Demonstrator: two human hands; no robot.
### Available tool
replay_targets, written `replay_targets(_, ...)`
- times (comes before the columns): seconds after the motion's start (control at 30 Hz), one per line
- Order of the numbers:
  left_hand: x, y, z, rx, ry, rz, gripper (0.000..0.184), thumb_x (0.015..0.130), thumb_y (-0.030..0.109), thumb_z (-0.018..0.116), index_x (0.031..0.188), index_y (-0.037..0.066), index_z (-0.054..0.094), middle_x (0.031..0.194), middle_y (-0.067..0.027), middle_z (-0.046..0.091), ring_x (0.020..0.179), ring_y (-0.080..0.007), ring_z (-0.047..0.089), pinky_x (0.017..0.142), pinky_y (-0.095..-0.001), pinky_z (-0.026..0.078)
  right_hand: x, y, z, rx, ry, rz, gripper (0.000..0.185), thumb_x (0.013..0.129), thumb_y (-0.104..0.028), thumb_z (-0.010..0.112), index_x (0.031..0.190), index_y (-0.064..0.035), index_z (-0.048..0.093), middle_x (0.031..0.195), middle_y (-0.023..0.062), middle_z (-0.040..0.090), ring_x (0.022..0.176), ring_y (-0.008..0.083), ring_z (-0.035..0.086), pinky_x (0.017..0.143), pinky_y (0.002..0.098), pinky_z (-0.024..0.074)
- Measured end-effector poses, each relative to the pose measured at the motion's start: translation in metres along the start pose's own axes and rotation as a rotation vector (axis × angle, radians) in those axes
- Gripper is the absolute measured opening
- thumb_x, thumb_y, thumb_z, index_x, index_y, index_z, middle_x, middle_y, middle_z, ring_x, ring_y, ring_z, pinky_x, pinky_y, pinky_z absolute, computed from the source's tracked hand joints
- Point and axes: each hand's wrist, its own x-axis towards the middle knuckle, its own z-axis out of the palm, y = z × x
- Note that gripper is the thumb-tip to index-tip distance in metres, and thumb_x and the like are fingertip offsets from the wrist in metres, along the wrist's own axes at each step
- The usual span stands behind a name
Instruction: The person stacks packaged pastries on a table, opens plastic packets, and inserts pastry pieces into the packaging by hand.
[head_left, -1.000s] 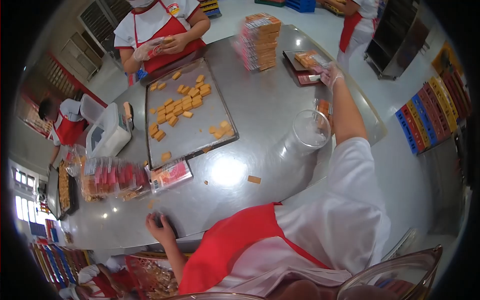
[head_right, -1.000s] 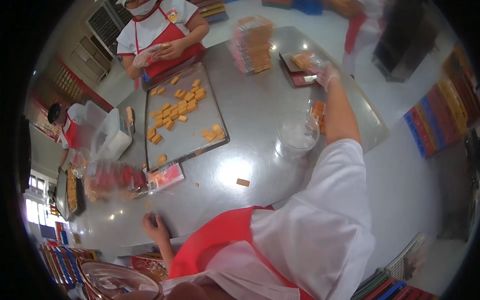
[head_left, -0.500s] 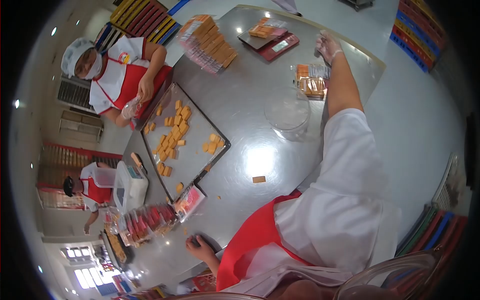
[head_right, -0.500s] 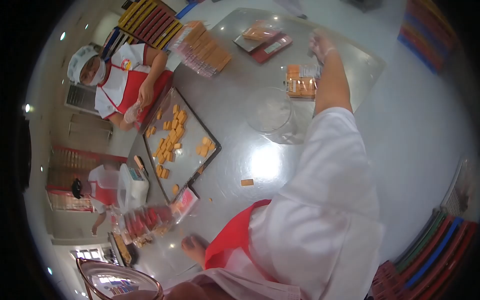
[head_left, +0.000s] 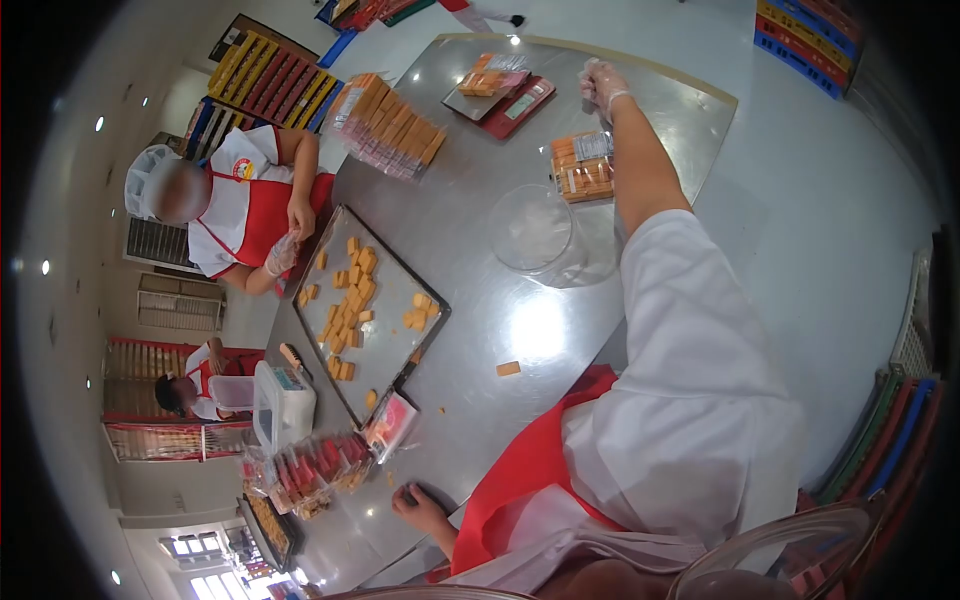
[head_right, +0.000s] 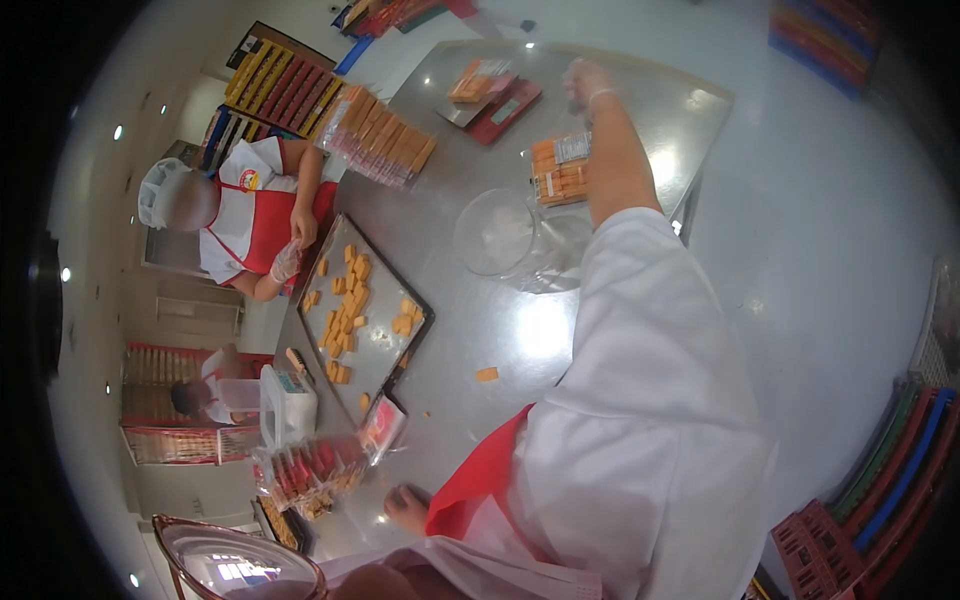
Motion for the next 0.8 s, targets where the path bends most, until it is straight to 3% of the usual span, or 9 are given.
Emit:
replay_targets(0.13, 0.0, -0.008, 0.003, 0.024, 0.035, 0.02, 0.024, 0.077, 0.017, 0.058, 0.094, 0.001, 0.052, 0.099, -0.0168, 0.049, 0.09, -0.033, 0.048, 0.078, -0.04, 0.04, -0.016, -0.014, 0.016, -0.257, 0.14, 0.022, 0.017, 0.084, -0.021, 0.051, 0.087, -0.0042, 0.048, 0.069, 0.0048, 0.048, 0.049, 0.0103, 0.045, 0.04, 0.021, 0.0388)
replay_targets(0.23, -0.001, 0.002, 0.001, 0.023, 0.053, -0.018, 0.024, 0.076, 0.017, 0.058, 0.093, 0.001, 0.053, 0.099, -0.0169, 0.049, 0.09, -0.0329, 0.049, 0.078, -0.0404, 0.04, -0.008, -0.012, 0.025, -0.204, 0.197, 0.123, 0.023, 0.083, -0.026, 0.052, 0.088, -0.0037, 0.05, 0.064, 0.0046, 0.048, 0.046, 0.0115, 0.046, 0.037, 0.0229, 0.0366)
replay_targets(0.33, 0.0, 0.004, 0.0, 0.012, 0.028, -0.034, 0.023, 0.076, 0.017, 0.059, 0.091, 0.001, 0.054, 0.099, -0.0165, 0.049, 0.091, -0.0325, 0.049, 0.078, -0.0405, 0.04, -0.001, -0.01, 0.025, -0.223, 0.093, 0.141, 0.032, 0.083, -0.035, 0.051, 0.089, -0.0034, 0.054, 0.058, 0.0054, 0.049, 0.044, 0.0141, 0.047, 0.039, 0.0281, 0.0368)
replay_targets(0.43, -0.001, 0.005, -0.001, 0.044, 0.019, -0.012, 0.022, 0.076, 0.018, 0.059, 0.088, 0.001, 0.055, 0.1, -0.0156, 0.05, 0.092, -0.0322, 0.049, 0.079, -0.0405, 0.04, -0.024, -0.033, 0.035, -0.627, 0.075, 0.125, 0.041, 0.082, -0.045, 0.05, 0.08, -0.0038, 0.056, 0.054, 0.0066, 0.048, 0.044, 0.0159, 0.047, 0.043, 0.0329, 0.0371)
replay_targets(0.63, 0.001, 0.001, 0.002, 0.083, 0.022, -0.002, 0.021, 0.076, 0.019, 0.059, 0.087, 0.001, 0.056, 0.098, -0.0144, 0.051, 0.092, -0.0324, 0.05, 0.078, -0.0408, 0.04, -0.03, -0.048, 0.04, -0.904, 0.035, 0.204, 0.052, 0.08, -0.053, 0.048, 0.072, -0.0026, 0.056, 0.054, 0.0078, 0.049, 0.046, 0.016, 0.048, 0.05, 0.0338, 0.0384)
replay_targets(0.73, 0.0, -0.003, 0.003, 0.107, 0.026, 0.016, 0.022, 0.076, 0.019, 0.058, 0.087, 0.001, 0.055, 0.096, -0.0143, 0.051, 0.09, -0.0322, 0.05, 0.078, -0.0409, 0.04, -0.027, -0.044, 0.044, -0.847, 0.067, 0.164, 0.053, 0.077, -0.056, 0.051, 0.071, -0.003, 0.056, 0.05, 0.0053, 0.045, 0.047, 0.0162, 0.048, 0.045, 0.0321, 0.0382)
replay_targets(0.8, 0.001, -0.011, 0.005, 0.113, 0.029, 0.008, 0.022, 0.076, 0.018, 0.058, 0.088, 0.0, 0.055, 0.095, -0.0143, 0.051, 0.089, -0.0319, 0.051, 0.077, -0.0407, 0.04, -0.008, -0.026, 0.043, -0.622, 0.107, 0.172, 0.051, 0.075, -0.056, 0.055, 0.069, -0.0047, 0.053, 0.05, 0.0036, 0.042, 0.045, 0.0164, 0.046, 0.041, 0.0299, 0.0363)
